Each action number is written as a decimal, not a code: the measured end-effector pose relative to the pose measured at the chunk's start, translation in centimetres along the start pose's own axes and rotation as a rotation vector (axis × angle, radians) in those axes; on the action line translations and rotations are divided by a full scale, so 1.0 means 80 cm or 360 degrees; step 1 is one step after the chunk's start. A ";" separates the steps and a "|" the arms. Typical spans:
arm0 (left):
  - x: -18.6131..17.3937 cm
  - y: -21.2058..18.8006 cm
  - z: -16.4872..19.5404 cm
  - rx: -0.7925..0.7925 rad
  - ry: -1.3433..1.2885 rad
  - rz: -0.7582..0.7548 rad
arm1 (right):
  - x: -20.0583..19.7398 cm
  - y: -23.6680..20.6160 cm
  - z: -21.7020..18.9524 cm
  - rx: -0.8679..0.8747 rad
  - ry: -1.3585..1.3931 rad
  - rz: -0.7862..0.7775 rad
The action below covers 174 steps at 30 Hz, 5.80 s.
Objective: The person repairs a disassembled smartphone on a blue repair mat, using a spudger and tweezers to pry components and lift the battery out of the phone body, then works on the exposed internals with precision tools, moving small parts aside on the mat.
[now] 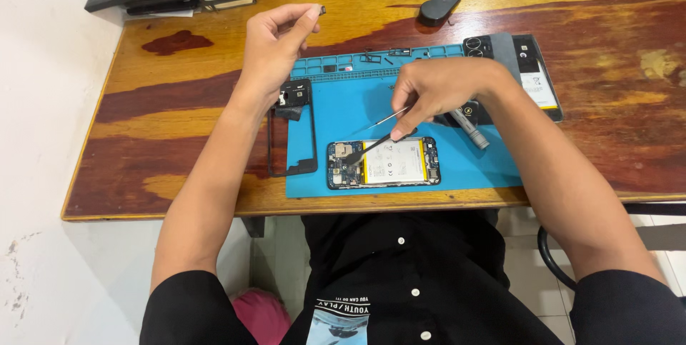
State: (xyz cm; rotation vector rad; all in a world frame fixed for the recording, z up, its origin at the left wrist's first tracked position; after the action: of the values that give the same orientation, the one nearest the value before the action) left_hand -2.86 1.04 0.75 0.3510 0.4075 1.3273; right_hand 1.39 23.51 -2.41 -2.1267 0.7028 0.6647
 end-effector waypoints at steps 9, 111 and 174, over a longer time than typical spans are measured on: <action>-0.001 0.001 0.000 0.0069 -0.0029 -0.0032 | 0.013 0.004 -0.003 -0.0013 -0.0142 -0.0186; 0.036 -0.027 -0.003 0.0846 0.0961 -0.0773 | -0.025 -0.042 0.060 0.0032 -0.0759 0.1021; 0.035 -0.028 -0.009 0.0769 0.1018 -0.0914 | -0.029 -0.062 0.059 0.0068 -0.0891 0.1259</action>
State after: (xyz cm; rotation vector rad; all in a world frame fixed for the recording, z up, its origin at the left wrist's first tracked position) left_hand -0.78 3.32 -1.18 0.1721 1.2772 0.7332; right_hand 1.98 30.54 -0.95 -1.4514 1.2061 1.5631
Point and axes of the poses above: each hand's wrist, its own y-axis towards the middle knuckle, its own x-axis out of the palm, z = x × y, the point moved 3 cm from there along y, towards the middle knuckle, and after that the axes turned 11 degrees about x, right-handed, at the moved point
